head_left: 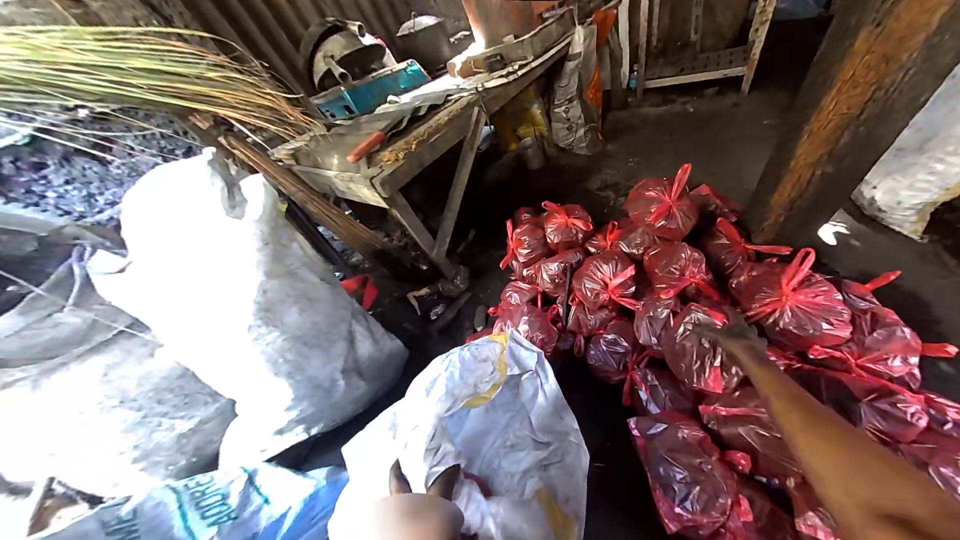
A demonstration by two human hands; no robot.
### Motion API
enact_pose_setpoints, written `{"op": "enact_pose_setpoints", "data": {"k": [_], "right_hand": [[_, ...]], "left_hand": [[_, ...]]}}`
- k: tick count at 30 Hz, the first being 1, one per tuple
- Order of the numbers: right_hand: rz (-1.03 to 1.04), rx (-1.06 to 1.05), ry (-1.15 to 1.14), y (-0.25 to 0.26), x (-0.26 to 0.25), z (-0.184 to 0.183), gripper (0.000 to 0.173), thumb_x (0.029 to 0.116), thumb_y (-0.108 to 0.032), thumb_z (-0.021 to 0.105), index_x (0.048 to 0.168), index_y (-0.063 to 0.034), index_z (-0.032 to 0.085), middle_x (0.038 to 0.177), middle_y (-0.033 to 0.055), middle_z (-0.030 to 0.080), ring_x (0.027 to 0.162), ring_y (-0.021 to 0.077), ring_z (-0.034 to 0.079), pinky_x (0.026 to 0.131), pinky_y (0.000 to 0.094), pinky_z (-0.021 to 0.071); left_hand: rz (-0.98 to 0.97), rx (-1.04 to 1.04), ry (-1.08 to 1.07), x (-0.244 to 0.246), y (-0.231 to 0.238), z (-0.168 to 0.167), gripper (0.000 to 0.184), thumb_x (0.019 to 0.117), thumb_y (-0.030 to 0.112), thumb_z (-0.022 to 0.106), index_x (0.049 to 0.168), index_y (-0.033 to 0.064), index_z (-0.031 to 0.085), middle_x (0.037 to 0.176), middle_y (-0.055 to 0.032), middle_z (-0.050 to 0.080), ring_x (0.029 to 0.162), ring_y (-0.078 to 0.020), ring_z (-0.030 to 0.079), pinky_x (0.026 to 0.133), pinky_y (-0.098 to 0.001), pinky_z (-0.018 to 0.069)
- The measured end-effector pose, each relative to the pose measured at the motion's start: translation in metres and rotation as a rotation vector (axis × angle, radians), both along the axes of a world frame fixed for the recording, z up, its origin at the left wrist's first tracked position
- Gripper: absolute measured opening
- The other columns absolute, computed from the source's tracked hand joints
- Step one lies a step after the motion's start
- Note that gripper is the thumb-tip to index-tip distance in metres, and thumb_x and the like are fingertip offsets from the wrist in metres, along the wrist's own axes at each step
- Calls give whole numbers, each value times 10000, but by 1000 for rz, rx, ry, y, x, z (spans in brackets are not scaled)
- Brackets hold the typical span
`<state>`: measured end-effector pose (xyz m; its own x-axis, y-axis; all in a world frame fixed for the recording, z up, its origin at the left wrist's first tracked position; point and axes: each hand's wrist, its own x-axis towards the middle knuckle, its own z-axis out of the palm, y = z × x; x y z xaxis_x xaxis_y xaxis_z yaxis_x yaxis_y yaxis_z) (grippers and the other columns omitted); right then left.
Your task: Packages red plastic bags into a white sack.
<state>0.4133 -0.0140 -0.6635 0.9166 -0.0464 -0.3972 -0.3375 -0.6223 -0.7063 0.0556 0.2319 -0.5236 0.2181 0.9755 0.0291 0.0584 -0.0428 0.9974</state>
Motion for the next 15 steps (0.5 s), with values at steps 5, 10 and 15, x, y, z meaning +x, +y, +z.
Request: {"op": "enact_pose_setpoints", "data": {"k": [5,10,15], "right_hand": [[80,-22,-56,2,-7,7,868,814,-333,884,1529,-131,436,1469,422,392,1349,614,390,1049,746,350],[-13,302,-369,9,-53,9,836,793,-119,884,1491,-10,436,1460,351,453,1352,499,449,1092,655,384],[287,765,-93,89,-170,39,742,859,-165,798,1491,-61,425,1312,135,626,1150,181,642,973,399,563]], "left_hand": [[-33,-31,-45,12,1,-8,753,722,-131,600,1431,-106,348,1202,-154,560,979,-43,622,806,-193,543],[-40,-91,-82,18,1,-11,751,736,-154,587,1447,-78,356,1214,-161,574,964,-65,635,785,-216,559],[-46,-96,-123,24,4,-11,675,743,-200,569,1384,-46,422,1107,-107,613,883,-55,651,718,-214,572]]}}
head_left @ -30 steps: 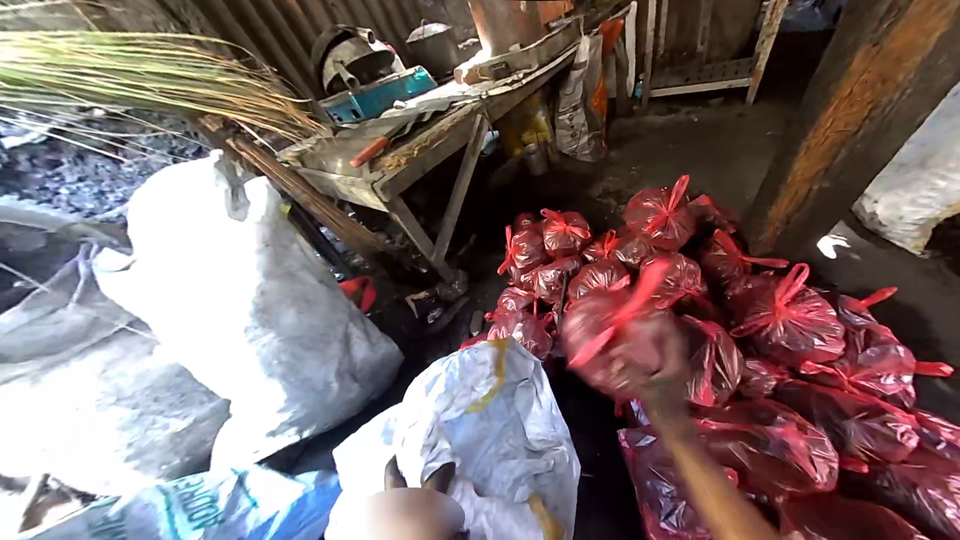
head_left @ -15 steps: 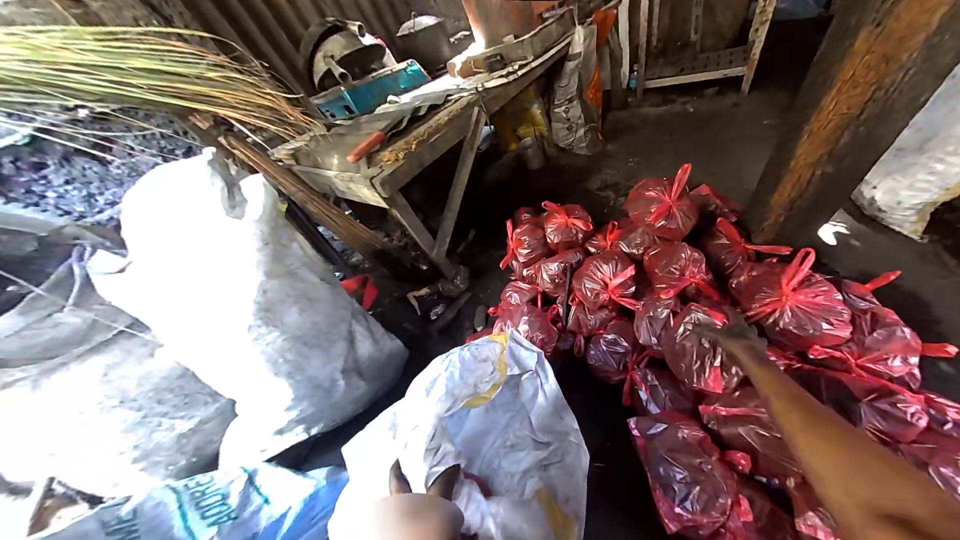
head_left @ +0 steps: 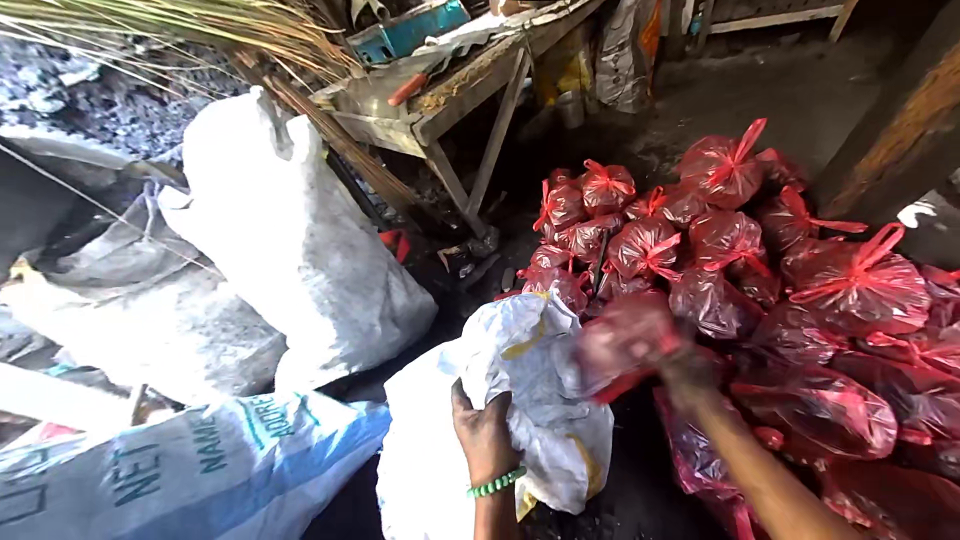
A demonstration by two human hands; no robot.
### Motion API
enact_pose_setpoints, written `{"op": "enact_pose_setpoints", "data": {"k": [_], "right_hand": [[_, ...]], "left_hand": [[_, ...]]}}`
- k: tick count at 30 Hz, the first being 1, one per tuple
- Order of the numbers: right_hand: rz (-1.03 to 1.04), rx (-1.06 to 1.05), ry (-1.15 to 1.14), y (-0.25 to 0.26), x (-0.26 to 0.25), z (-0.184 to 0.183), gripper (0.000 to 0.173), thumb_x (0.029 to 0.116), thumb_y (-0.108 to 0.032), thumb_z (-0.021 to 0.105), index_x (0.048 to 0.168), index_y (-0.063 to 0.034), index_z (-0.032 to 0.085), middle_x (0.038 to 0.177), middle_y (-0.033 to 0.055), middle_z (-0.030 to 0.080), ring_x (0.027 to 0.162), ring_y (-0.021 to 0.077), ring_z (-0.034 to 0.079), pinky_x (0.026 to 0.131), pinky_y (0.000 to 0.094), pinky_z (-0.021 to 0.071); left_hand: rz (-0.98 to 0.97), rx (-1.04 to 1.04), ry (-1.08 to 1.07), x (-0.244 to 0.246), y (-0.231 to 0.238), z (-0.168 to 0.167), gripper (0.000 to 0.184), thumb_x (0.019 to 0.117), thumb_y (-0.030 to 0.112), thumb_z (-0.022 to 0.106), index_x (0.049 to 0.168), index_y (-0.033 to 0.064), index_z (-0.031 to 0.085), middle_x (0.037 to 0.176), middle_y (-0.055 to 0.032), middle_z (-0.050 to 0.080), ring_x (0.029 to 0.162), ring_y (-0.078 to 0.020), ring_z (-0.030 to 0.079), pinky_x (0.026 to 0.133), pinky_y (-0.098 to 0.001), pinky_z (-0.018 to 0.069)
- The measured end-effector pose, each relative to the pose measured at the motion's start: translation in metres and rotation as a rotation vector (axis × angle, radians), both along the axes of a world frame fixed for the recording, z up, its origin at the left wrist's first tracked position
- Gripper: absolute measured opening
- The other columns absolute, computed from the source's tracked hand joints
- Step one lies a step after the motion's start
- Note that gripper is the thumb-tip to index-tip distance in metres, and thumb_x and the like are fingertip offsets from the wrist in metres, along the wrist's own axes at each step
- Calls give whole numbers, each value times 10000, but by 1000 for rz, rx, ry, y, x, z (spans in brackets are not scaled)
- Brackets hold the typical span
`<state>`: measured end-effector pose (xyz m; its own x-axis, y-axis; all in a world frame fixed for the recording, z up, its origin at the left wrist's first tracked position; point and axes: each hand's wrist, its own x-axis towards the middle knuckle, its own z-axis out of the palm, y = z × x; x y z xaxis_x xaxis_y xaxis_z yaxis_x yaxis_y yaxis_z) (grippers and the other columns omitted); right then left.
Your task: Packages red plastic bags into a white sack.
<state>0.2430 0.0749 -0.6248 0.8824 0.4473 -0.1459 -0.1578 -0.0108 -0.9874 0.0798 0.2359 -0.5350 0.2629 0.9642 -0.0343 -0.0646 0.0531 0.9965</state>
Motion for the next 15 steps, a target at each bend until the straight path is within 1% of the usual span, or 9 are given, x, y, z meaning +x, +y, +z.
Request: {"op": "enact_pose_setpoints", "data": {"k": [1,2,3,4,6,9,11,12,15], "right_hand": [[326,-12,33,9,-9,4,734,877,-169,765,1507,-44,410,1373,158,595,1218,218,617,1019,406,538],[630,-78,25,17,-7,8,776,897,-162,739,1558,-18,360,1500,213,490,1355,287,517,1113,435,449],[821,-194,-32,21,3,13,799,905,-152,749,1575,-2,340,1563,242,414,1441,323,424,1185,449,360],[885,-353,-107,21,14,13,814,881,-159,799,1562,-11,379,1560,249,419,1456,346,402,1204,471,328],[964,-766,-245,5,40,-8,920,820,-325,875,1566,-69,401,1550,274,415,1443,442,388,1179,600,313],[1082,-1158,-270,-30,59,-54,955,791,-486,859,1547,-83,435,1557,308,379,1425,513,367,1141,691,294],[1066,-1229,-270,-37,51,-58,923,790,-497,849,1529,-101,463,1582,290,350,1445,502,337,1152,685,273],[1076,-1233,-273,-36,46,-55,908,795,-473,851,1524,-94,466,1574,288,366,1434,500,363,1141,683,303],[1184,-1184,-283,-30,38,-58,842,794,-414,864,1476,-72,508,1453,300,502,1318,498,498,1050,697,397]], "left_hand": [[9,0,1,1,0,1,664,743,-207,569,1371,-42,430,1073,-94,616,851,-49,652,693,-208,573],[16,-2,2,1,0,2,663,749,-209,570,1372,-37,424,1059,-85,613,829,-41,651,676,-204,573],[19,0,4,-1,1,4,672,751,-206,565,1383,-37,412,1068,-84,604,826,-40,648,674,-201,570],[28,1,11,-3,2,5,680,753,-205,561,1393,-36,405,1080,-88,596,829,-42,644,676,-200,566],[49,10,17,-8,6,5,673,768,-202,562,1402,-42,401,1102,-99,586,852,-53,637,696,-204,560],[40,15,4,-8,7,4,671,750,-180,560,1386,-34,401,1070,-71,596,841,-32,645,692,-193,566],[13,7,-4,-4,5,2,649,753,-193,556,1367,-32,420,1054,-65,603,834,-31,644,687,-196,566],[2,6,-8,-1,5,1,640,753,-201,553,1357,-29,431,1042,-60,608,823,-26,645,677,-193,567],[-22,-8,-14,1,6,-2,608,757,-215,553,1324,-16,458,1015,-45,626,806,-20,654,663,-188,572]]}}
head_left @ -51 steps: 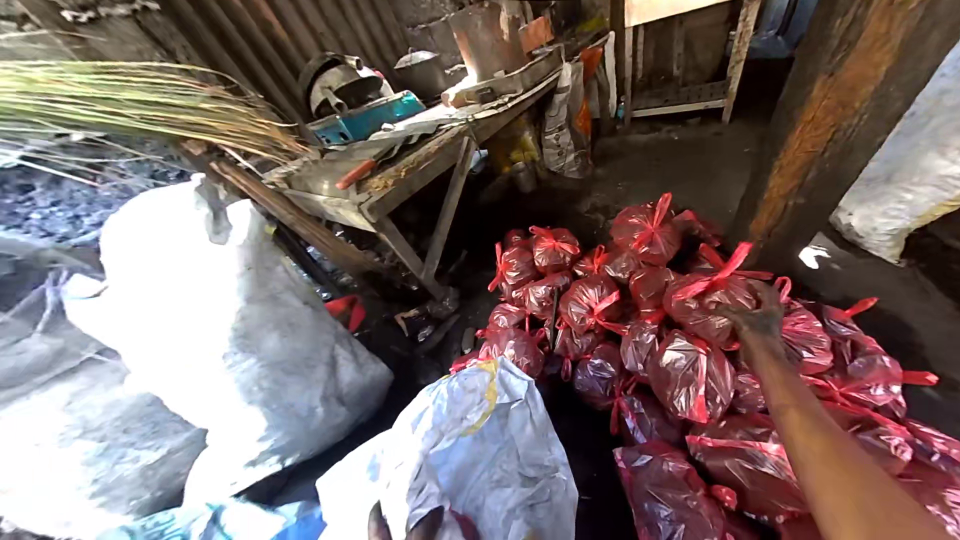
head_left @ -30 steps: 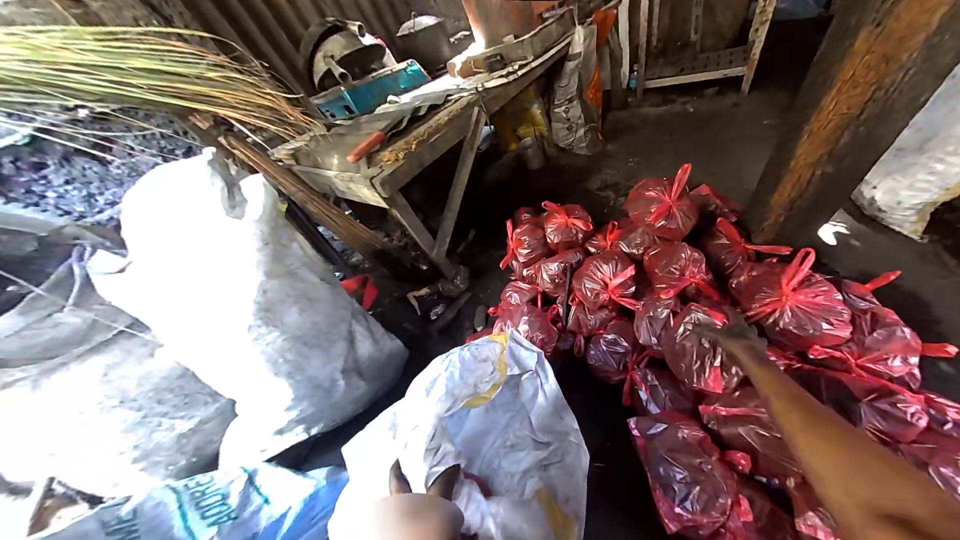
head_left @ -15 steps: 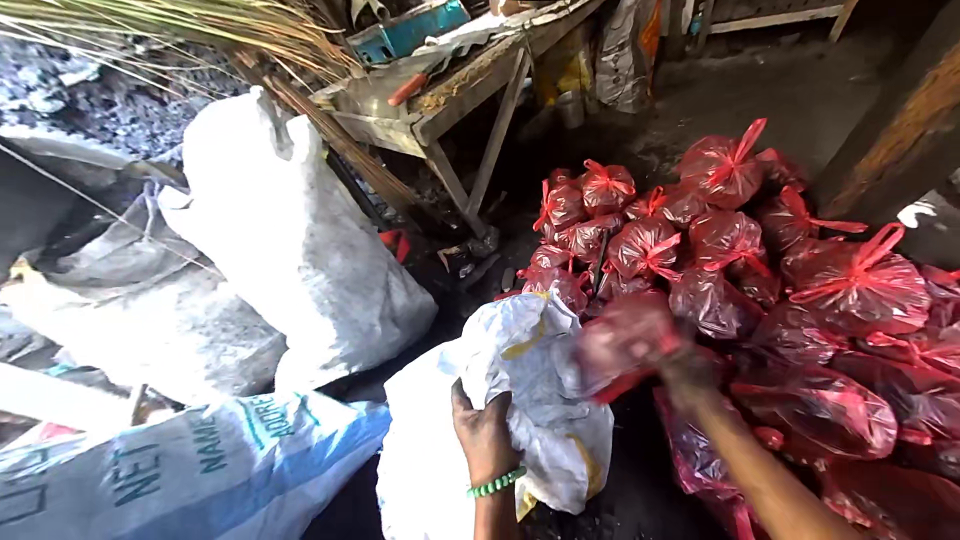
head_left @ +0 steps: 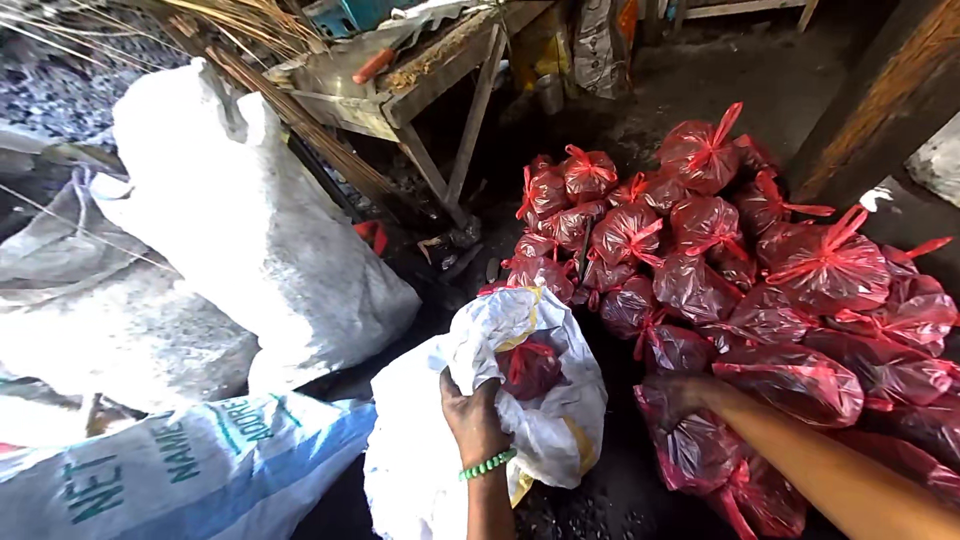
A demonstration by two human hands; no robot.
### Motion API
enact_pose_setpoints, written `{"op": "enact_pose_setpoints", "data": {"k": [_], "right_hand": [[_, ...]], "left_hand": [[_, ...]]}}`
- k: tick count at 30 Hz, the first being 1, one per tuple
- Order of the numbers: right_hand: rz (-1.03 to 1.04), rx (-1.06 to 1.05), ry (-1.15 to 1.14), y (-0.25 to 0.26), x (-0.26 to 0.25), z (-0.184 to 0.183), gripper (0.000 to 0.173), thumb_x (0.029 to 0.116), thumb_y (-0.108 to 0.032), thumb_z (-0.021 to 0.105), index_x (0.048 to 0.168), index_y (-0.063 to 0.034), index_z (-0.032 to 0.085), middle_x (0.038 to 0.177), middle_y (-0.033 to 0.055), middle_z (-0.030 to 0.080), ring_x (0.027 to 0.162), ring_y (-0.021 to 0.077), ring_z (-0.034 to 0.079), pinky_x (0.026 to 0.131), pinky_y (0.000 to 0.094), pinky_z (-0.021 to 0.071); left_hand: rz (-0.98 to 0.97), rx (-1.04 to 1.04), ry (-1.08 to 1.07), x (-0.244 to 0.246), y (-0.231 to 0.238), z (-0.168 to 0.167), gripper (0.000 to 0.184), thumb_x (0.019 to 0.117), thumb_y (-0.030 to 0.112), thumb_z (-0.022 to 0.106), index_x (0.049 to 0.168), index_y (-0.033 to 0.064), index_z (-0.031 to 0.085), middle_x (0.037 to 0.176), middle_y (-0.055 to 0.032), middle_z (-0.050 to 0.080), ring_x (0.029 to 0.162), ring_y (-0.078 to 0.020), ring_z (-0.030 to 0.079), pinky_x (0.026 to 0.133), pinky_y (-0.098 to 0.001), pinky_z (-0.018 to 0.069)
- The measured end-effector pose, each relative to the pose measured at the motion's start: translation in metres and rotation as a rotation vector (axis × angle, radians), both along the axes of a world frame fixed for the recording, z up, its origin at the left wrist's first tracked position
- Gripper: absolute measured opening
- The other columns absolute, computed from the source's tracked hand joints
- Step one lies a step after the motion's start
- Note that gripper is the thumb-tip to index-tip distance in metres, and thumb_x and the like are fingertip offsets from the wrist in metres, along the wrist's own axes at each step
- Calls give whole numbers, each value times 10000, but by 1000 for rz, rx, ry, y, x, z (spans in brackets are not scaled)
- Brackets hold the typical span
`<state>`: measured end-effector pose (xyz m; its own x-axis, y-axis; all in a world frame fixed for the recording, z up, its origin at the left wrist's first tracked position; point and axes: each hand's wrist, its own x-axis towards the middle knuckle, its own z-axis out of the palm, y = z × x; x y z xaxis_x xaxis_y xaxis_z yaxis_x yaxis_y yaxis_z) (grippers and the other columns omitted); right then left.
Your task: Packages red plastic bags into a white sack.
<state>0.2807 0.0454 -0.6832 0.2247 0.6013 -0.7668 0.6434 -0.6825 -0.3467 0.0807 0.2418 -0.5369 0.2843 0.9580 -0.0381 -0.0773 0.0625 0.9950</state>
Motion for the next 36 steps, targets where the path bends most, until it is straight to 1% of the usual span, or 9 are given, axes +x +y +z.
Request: {"op": "enact_pose_setpoints", "data": {"k": [4,12,16,20,24,26,28,31,36], "right_hand": [[-165,51,200,-5,3,21,689,904,-213,798,1458,44,479,1412,322,532,1336,452,508,1125,601,368],[-1552,879,366,11,-32,-4,535,1004,-215,639,1489,-84,452,1336,180,594,1163,281,604,957,515,524],[-1056,1089,387,85,-108,29,538,883,-108,763,1327,58,508,1090,181,671,964,225,682,873,422,588],[-181,765,409,80,-78,61,432,959,-165,712,1334,33,630,1338,238,628,1258,337,594,1107,499,436],[-153,231,-214,1,2,71,786,807,-257,872,1494,-112,520,1519,276,451,1397,511,413,1100,720,333],[-182,16,-308,-53,30,61,788,859,-114,797,1559,-116,436,1566,337,355,1452,573,282,1146,761,198],[-141,-135,-340,-94,51,43,848,833,-183,839,1570,-147,420,1548,357,358,1443,581,284,1125,754,241],[-98,-167,-305,-108,69,33,987,734,-276,927,1576,-273,414,1561,301,383,1448,545,313,1088,751,308],[-363,-71,-263,-119,85,46,971,778,-330,909,1575,-104,402,1524,302,443,1416,499,405,1144,678,310]], "left_hand": [[1,-29,-6,-4,0,0,614,760,-224,552,1331,-19,459,1030,-57,625,814,-34,653,675,-198,572],[-66,-53,34,-11,2,-6,628,773,-186,579,1361,8,469,1053,-67,648,848,-70,670,692,-239,587],[-89,-33,-15,-12,1,-7,671,759,-172,562,1388,8,413,1038,-31,657,827,-33,679,679,-215,597],[-54,-7,15,-13,5,-9,756,749,-139,569,1457,-36,324,1133,-83,586,885,-35,644,722,-212,570],[-51,-4,23,-10,6,-7,743,766,-122,571,1460,-17,329,1129,-70,586,878,-27,645,716,-201,566],[-67,-11,19,-5,2,-7,709,769,-139,570,1436,-9,366,1117,-62,596,876,-29,647,713,-201,568],[-68,-7,8,-3,2,-8,685,765,-151,564,1411,-12,383,1095,-60,596,871,-21,644,703,-194,565],[-55,-12,-10,-1,3,-9,678,761,-161,558,1402,-15,388,1091,-69,587,863,-27,640,697,-191,561],[-61,-31,-8,-7,4,-6,672,765,-186,569,1393,5,424,1086,-57,617,854,-42,655,694,-216,575]]}}
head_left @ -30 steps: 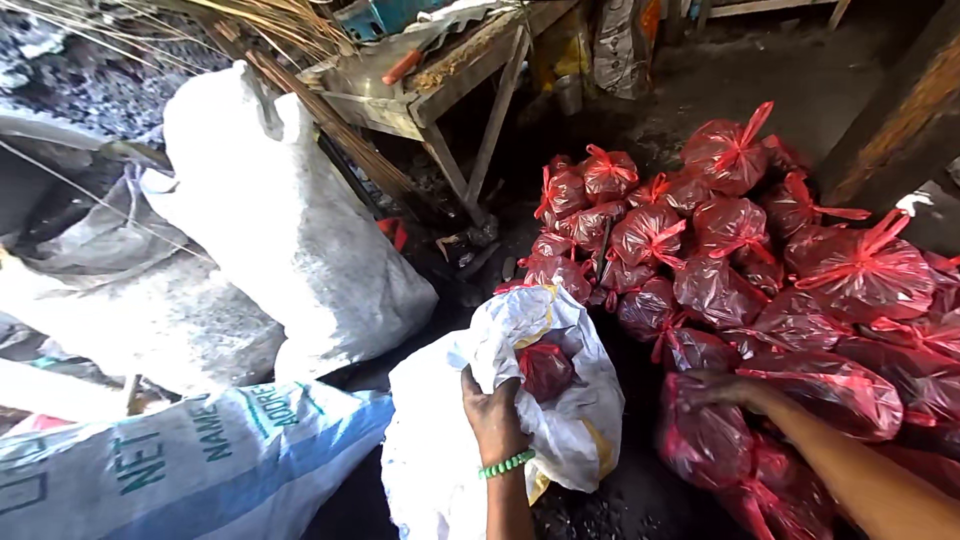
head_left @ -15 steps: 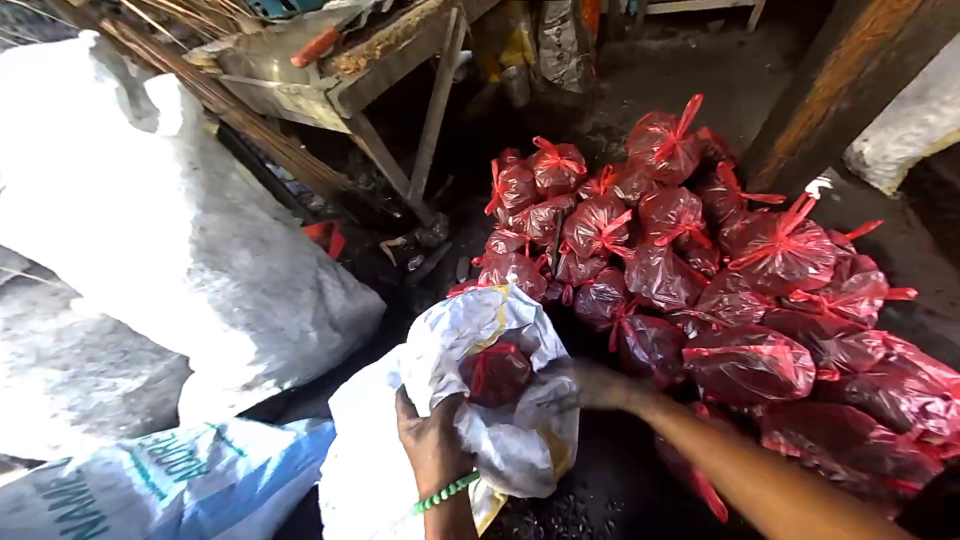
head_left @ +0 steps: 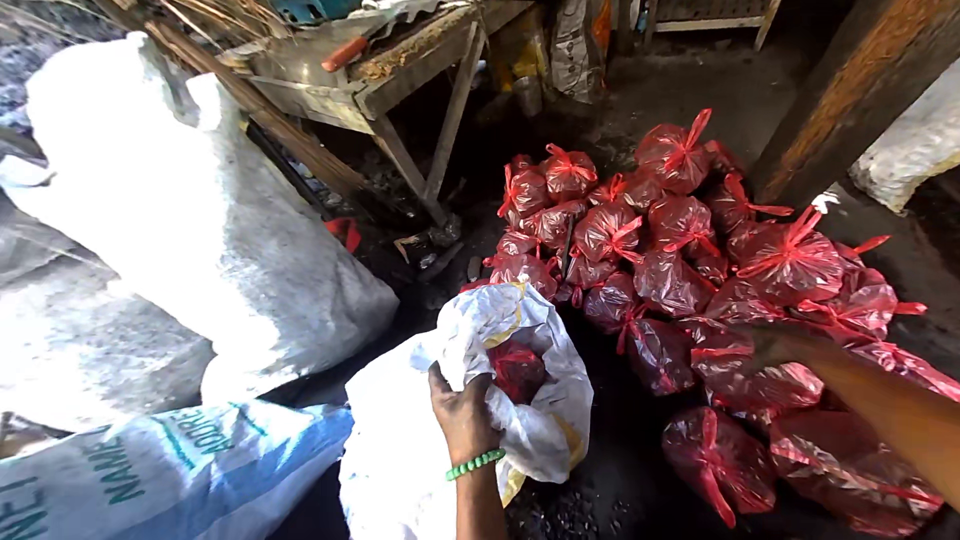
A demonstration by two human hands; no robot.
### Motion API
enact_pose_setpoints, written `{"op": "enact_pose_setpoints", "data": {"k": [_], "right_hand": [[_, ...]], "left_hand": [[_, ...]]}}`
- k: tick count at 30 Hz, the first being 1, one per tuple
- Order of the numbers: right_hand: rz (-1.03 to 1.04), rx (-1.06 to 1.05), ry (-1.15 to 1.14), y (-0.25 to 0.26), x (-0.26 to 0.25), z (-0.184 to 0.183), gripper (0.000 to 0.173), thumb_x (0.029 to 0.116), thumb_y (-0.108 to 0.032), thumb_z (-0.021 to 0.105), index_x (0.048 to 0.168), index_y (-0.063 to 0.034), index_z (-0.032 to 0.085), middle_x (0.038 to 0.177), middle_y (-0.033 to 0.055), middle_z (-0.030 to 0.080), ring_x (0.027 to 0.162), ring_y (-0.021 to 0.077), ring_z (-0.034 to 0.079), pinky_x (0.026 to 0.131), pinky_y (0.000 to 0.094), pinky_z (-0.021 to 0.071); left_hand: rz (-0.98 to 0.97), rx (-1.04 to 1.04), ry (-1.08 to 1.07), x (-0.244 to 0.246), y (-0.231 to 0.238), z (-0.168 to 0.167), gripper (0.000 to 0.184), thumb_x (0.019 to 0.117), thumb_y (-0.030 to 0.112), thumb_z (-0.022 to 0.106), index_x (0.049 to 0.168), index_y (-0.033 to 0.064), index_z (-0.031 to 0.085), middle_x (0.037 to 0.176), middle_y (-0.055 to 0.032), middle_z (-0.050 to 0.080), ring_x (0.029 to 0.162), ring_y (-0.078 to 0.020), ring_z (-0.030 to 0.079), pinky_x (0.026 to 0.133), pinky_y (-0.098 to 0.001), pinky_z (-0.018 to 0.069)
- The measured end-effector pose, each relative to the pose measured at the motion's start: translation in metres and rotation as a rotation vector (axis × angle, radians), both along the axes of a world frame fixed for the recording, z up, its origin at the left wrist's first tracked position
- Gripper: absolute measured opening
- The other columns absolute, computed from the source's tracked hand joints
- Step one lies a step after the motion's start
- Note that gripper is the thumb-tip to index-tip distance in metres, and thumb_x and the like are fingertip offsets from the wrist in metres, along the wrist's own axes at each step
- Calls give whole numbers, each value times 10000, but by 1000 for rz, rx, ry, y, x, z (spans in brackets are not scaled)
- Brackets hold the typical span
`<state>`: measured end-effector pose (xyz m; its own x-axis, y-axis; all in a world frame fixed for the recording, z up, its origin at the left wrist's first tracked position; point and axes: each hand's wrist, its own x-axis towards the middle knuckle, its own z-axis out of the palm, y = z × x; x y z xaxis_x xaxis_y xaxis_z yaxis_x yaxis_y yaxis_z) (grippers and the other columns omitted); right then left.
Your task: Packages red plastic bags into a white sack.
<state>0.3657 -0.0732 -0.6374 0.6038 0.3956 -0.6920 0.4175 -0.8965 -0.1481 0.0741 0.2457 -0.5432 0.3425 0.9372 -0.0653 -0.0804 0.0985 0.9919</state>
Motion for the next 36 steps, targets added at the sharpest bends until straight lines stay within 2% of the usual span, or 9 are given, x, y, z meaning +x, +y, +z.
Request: {"op": "enact_pose_setpoints", "data": {"k": [9,13,17,21,25,27,30,33,36], "right_hand": [[-269,169,130,-15,-4,10,769,873,-143,824,1517,2,429,1438,348,498,1372,487,456,1137,607,346],[-568,485,187,-18,-8,13,568,1008,-81,620,1528,0,406,1481,299,476,1353,425,467,1111,570,366],[-644,749,354,73,-57,35,392,1053,-150,519,1434,-66,491,1228,166,621,1056,222,609,910,408,519],[-534,872,627,232,-124,31,458,1010,-242,646,1395,-17,542,1242,233,638,1087,327,636,940,521,526],[-592,1052,982,316,-184,59,471,1118,-327,351,1520,-81,353,1359,208,552,1002,275,643,813,423,545],[-426,1074,847,311,-174,47,427,1107,-230,442,1474,-11,424,1325,228,601,1065,290,661,888,445,550],[-280,1006,145,244,-118,-1,365,1000,-166,657,1313,20,634,1257,242,661,1158,362,644,1014,546,500],[-468,637,-299,158,-71,-44,775,873,-327,823,1479,17,481,1490,359,428,1376,558,410,1080,718,371],[-462,211,-176,118,-43,-81,1090,811,-532,829,1624,-100,245,1615,327,254,1469,542,280,1104,717,331]], "left_hand": [[-45,-32,33,-5,2,1,636,787,-166,607,1377,18,459,1109,-86,627,911,-88,640,756,-273,564],[-44,-41,38,-4,2,2,631,793,-166,616,1375,32,473,1134,-91,627,932,-106,638,775,-288,561],[-54,-34,37,-3,1,2,657,782,-179,616,1388,29,473,1162,-96,630,955,-106,638,786,-290,561],[-63,6,28,-12,0,7,628,768,-157,619,1356,30,507,1113,-68,663,919,-81,667,759,-264,581],[-3,16,-16,-20,0,10,648,764,-159,598,1377,13,479,1140,-69,648,945,-76,663,787,-258,580],[34,16,-42,-24,3,8,668,763,-166,586,1394,9,455,1127,-61,649,925,-66,667,765,-251,585],[42,29,-71,-23,7,4,639,769,-158,572,1373,14,459,1057,-27,662,860,-43,675,706,-231,593],[8,29,-58,-20,4,0,631,768,-141,575,1367,5,443,1053,-31,657,864,-37,676,712,-228,597],[1,12,-23,-17,1,-1,705,736,-128,582,1407,-30,391,1124,-72,622,910,-41,664,748,-221,585]]}}
